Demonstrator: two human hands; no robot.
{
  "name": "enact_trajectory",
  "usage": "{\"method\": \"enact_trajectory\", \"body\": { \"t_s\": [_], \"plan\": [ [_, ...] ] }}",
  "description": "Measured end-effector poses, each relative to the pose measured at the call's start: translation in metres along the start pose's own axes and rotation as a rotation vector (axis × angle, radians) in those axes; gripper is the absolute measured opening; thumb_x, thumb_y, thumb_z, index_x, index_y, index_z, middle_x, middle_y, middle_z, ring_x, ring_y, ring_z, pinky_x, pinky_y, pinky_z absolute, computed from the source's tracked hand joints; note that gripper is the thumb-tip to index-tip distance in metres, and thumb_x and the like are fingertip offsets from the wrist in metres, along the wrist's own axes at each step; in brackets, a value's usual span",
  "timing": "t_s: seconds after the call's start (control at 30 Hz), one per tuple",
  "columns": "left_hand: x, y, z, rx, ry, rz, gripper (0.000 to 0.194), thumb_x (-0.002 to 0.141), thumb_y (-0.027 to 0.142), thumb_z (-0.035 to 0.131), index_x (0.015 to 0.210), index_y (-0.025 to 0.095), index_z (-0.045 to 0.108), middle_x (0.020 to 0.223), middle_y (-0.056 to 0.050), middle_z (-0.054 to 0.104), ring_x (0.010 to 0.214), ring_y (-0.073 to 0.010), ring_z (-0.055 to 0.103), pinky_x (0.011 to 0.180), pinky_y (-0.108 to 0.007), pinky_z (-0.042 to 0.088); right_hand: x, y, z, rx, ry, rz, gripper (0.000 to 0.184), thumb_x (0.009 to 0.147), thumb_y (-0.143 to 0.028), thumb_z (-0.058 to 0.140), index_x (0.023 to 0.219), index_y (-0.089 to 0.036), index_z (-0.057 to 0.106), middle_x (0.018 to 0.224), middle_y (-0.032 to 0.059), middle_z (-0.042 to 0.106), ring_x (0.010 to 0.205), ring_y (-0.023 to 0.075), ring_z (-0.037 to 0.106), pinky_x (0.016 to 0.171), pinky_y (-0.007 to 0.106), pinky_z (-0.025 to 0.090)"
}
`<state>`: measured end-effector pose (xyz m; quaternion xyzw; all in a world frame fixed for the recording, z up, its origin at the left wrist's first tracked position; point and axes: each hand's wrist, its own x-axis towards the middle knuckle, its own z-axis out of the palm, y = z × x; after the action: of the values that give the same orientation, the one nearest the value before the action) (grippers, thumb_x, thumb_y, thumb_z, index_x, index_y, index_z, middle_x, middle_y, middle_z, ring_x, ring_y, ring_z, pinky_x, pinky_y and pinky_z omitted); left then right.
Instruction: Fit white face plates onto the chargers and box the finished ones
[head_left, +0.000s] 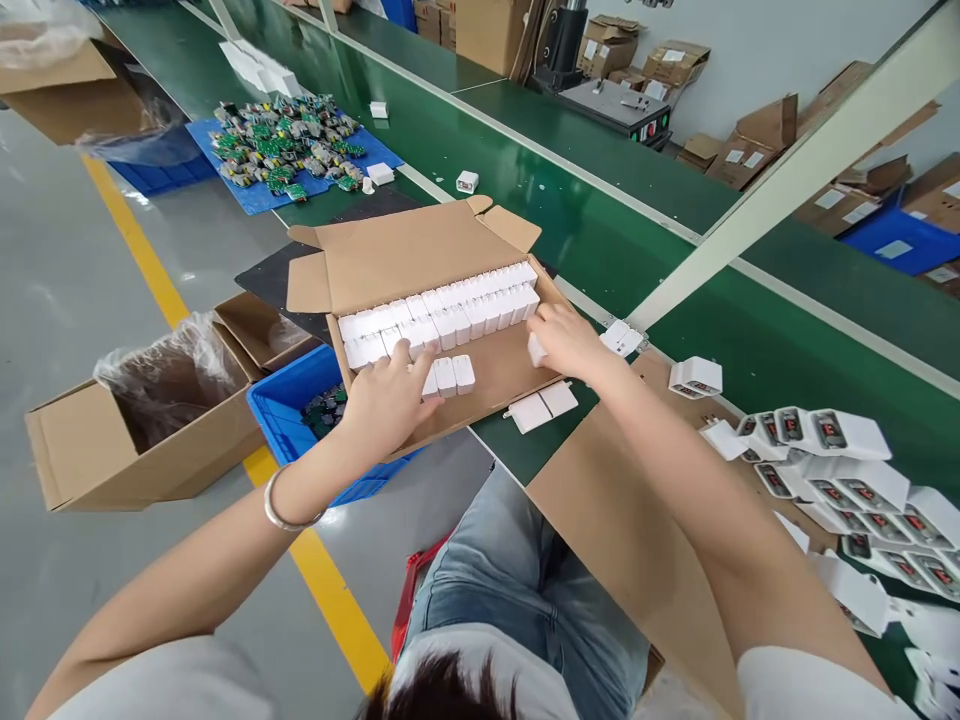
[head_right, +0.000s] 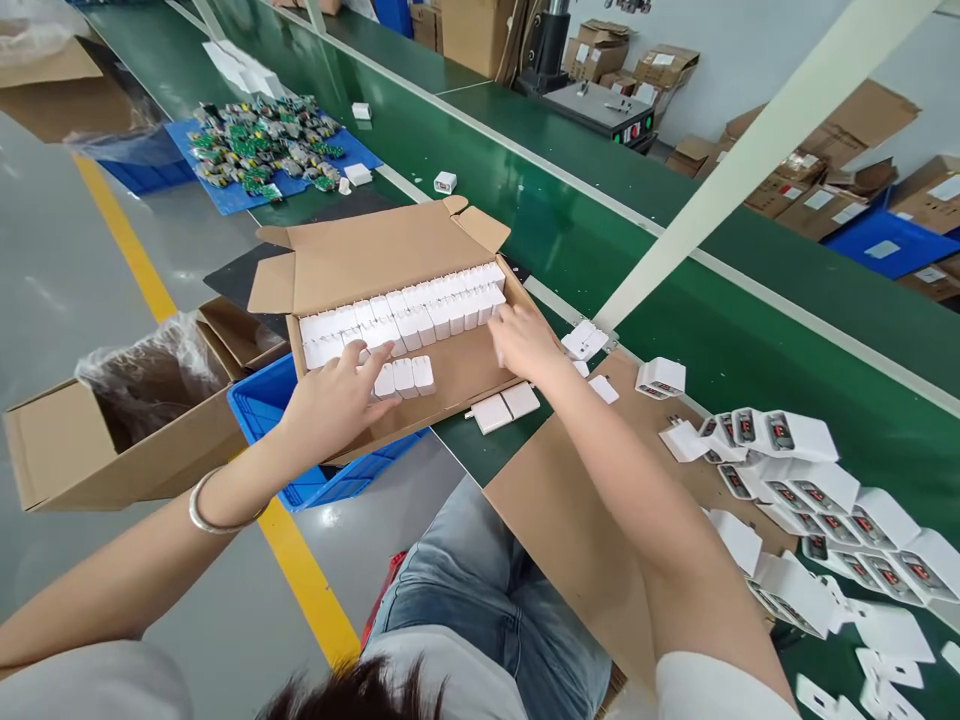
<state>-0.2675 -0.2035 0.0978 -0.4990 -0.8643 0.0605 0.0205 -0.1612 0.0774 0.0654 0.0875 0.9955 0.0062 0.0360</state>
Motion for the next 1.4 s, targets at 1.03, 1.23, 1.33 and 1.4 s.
{"method": "enact_trajectory", "body": {
  "t_s": [1.03, 1.23, 1.33, 1.4],
  "plan": [
    [0.038, -0.064, 0.044, -0.048, 0.062, 0.395, 0.041, 0.086, 0.024, 0.067, 0.127, 0.026, 0.067, 0.157, -0.017, 0.042, 0.145, -0.0398, 0.039, 0.118, -0.064, 0.033, 0.053, 0.039, 0.038, -0.027, 0.294, 0.161, 0.061, 0.092, -0.015, 0.043, 0.152, -0.012, 0.037, 0.145, 0.0247, 0.050, 0.110, 0.0365, 0.062, 0.084, 0.052, 0.058],
    [0.035, -0.069, 0.040, -0.069, -0.040, 0.396, 0.084, 0.074, 0.022, 0.077, 0.152, 0.032, 0.048, 0.168, -0.014, 0.033, 0.152, -0.0421, 0.031, 0.122, -0.065, 0.026, 0.034, 0.038, 0.033, 0.086, 0.269, 0.187, 0.076, 0.086, -0.015, 0.057, 0.158, -0.013, 0.033, 0.149, 0.0198, 0.052, 0.130, 0.0404, 0.053, 0.104, 0.057, 0.051],
    [0.034, -0.067, 0.036, -0.021, -0.066, 0.370, 0.089, 0.076, 0.022, 0.076, 0.158, 0.031, 0.041, 0.169, -0.015, 0.031, 0.154, -0.0417, 0.030, 0.121, -0.062, 0.027, 0.012, 0.037, 0.027, 0.159, 0.308, 0.193, 0.082, 0.086, -0.019, 0.061, 0.161, -0.014, 0.028, 0.154, 0.0171, 0.050, 0.145, 0.0411, 0.040, 0.116, 0.062, 0.040],
    [0.033, -0.067, 0.031, 0.013, -0.092, 0.367, 0.090, 0.079, 0.028, 0.075, 0.160, 0.029, 0.037, 0.170, -0.015, 0.028, 0.155, -0.0408, 0.027, 0.121, -0.060, 0.026, -0.010, 0.033, 0.021, 0.190, 0.355, 0.206, 0.078, 0.088, -0.021, 0.059, 0.160, -0.015, 0.029, 0.158, 0.0165, 0.046, 0.148, 0.0403, 0.037, 0.118, 0.063, 0.037]
  ]
}}
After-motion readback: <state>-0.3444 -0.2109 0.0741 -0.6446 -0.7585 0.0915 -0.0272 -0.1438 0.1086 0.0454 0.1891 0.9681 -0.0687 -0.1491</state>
